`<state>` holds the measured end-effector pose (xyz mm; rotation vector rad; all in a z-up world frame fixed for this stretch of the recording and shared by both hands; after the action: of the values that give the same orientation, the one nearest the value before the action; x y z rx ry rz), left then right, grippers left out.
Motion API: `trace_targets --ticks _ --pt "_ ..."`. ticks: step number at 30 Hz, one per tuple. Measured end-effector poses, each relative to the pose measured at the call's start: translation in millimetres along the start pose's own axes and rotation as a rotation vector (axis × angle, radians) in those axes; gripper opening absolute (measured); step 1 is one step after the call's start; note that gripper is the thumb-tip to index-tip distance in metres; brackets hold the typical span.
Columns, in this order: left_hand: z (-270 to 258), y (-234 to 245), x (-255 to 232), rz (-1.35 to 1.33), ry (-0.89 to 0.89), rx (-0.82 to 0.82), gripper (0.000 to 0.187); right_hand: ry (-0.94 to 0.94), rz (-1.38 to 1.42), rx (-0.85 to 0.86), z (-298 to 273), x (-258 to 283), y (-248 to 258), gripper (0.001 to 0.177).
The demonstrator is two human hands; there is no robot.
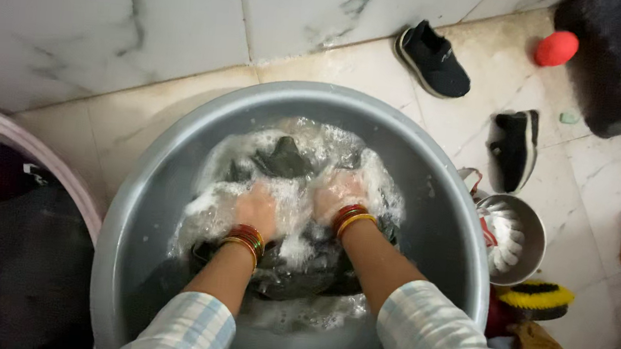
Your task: The person hand-washes several garments in a metal basin filled with soapy water. They scrub and rinse a dark garment, a green jacket, and a red shirt, using a yellow brush on the jacket. The person wrings out each item and places it into a pink plastic basin.
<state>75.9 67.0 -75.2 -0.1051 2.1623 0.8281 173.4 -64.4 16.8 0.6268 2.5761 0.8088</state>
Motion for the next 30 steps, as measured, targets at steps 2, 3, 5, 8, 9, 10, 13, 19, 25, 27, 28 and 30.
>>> trace_targets --ticks 2,3,5,8,9,10,13,19,25,27,28,30 --pt "-2 -12 -14 0.524 -0.016 0.27 0.059 -0.029 0.069 0.061 -4 1 11 0.04" --pt "-9 -13 -16 0.788 -0.019 0.404 0.07 -0.077 0.088 0.046 -6 -1 17 0.036" --pt "-26 -1 -40 0.75 -0.036 0.43 0.057 -0.178 0.136 0.036 -19 -10 15 0.044" --pt "-39 20 -96 0.688 -0.23 0.261 0.059 -0.299 0.439 -0.06 -43 -23 -7 0.057" --pt "-51 27 -104 0.667 -0.304 0.186 0.064 -0.316 0.564 -0.073 -53 -19 -27 0.063" --pt "-58 26 -98 0.636 -0.253 0.226 0.062 -0.34 0.683 -0.093 -60 -24 -46 0.069" --pt "-76 18 -69 0.568 -0.091 0.321 0.061 -0.407 0.971 -0.216 -70 -30 -95 0.076" --pt "-99 44 -53 0.159 -0.061 0.17 0.066 -0.555 1.099 -0.429 -97 -43 -134 0.05" --pt "-144 93 -158 -0.305 -0.624 0.279 0.045 -0.421 1.206 -0.7 -181 -96 -101 0.04" --pt "-171 109 -204 -0.367 -0.862 0.49 0.046 -0.181 1.2 -0.576 -205 -97 -79 0.037" --pt "-184 112 -216 -0.472 -0.837 0.71 0.044 -0.009 1.167 -0.473 -221 -96 -68 0.032" --pt "-218 117 -232 -0.669 -0.748 1.154 0.054 0.233 1.09 -0.271 -247 -83 -59 0.027"
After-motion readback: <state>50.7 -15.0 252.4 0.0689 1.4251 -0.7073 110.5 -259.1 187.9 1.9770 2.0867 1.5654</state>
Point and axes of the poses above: each hand's wrist, its own z-axis towards the middle knuckle, its own y-axis out of the back of the hand, x = y × z, the point moved 10 cm from there along z, towards the middle knuckle, and after that the axes turned 11 degrees about -z, right-handed, at the moved point
